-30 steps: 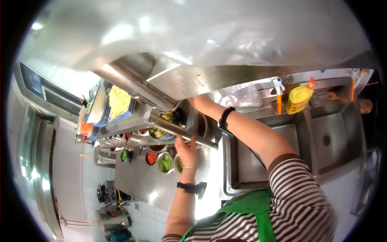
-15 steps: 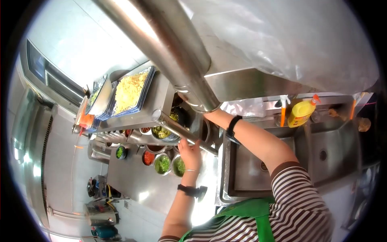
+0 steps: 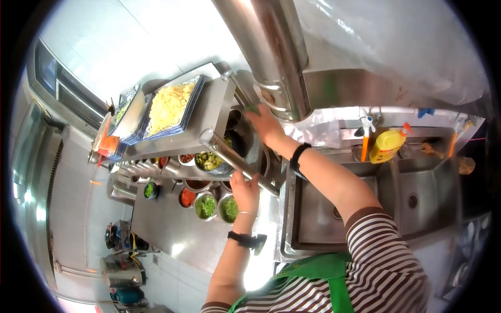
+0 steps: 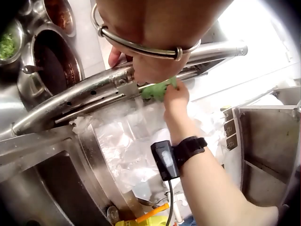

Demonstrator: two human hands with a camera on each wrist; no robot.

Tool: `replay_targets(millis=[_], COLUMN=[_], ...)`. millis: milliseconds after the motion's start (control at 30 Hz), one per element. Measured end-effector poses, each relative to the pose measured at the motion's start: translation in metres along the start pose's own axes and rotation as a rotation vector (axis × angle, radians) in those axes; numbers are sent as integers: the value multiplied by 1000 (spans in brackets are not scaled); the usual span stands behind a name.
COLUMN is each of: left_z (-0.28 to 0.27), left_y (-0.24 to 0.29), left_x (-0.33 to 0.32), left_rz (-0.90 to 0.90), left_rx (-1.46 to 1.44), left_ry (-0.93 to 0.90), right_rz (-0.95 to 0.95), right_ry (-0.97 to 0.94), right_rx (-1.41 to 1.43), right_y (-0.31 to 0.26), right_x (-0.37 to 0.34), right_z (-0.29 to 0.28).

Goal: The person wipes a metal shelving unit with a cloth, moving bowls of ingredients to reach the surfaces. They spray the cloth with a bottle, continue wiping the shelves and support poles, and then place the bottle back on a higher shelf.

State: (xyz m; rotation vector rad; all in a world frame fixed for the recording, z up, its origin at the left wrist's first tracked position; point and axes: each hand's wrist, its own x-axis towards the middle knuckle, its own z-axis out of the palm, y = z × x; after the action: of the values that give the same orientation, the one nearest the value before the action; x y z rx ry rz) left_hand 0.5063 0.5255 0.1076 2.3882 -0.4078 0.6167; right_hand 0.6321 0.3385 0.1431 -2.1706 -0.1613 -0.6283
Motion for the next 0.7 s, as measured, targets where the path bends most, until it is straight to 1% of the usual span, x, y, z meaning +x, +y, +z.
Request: replay_targets(millis=[33, 100, 133, 200, 233, 267, 300, 333, 367, 433, 467, 500, 567, 600, 633, 667, 700], left_z=[0, 1, 2, 2, 1, 2, 5, 4, 3, -1, 1, 1, 2, 1, 1, 3, 3], left_y=[0, -2, -5, -6, -3, -4, -4, -5, -5, 1, -7, -8, -10, -6, -9, -11, -10], left_x=[-3, -1, -1, -1, 1, -1, -1, 0, -3, 2, 3, 4, 4, 6, 7, 6, 6], left_rz=[-10, 71, 93, 85, 90, 70, 52, 65, 65, 22, 70, 74, 81, 33, 57, 55, 52], left_rx=[3, 33, 5, 2, -4, -25, -50, 0, 1, -20, 59, 62, 63, -28, -9, -3, 6], left_ry=[-10, 47, 75, 46, 30, 37, 52, 46, 27, -11, -26, -30, -29, -36, -50, -47, -41], right_rz=[38, -275, -254, -196, -168, 74, 69, 65, 139, 237, 251, 263, 102, 117, 130, 170, 176], right_ry=[42, 108, 99, 16, 4, -41, -11, 19, -1, 104, 114, 127, 177, 195, 210, 230, 228], right_rx=[179, -273, -261, -387, -382, 23, 28, 32, 72, 107, 206, 304, 294, 338, 383, 303, 310], right_y=[-5, -10, 1, 22, 25, 27, 28, 22, 15, 13, 17, 23, 23, 10, 1, -2, 7], right_x=[9, 12, 10, -10, -26, -37, -50, -64, -83, -124, -148, -172, -215, -227, -235, -242, -246], right_z=[-3, -10, -2, 15, 18, 20, 18, 12, 5, 18, 31, 48, 89, 94, 97, 96, 104])
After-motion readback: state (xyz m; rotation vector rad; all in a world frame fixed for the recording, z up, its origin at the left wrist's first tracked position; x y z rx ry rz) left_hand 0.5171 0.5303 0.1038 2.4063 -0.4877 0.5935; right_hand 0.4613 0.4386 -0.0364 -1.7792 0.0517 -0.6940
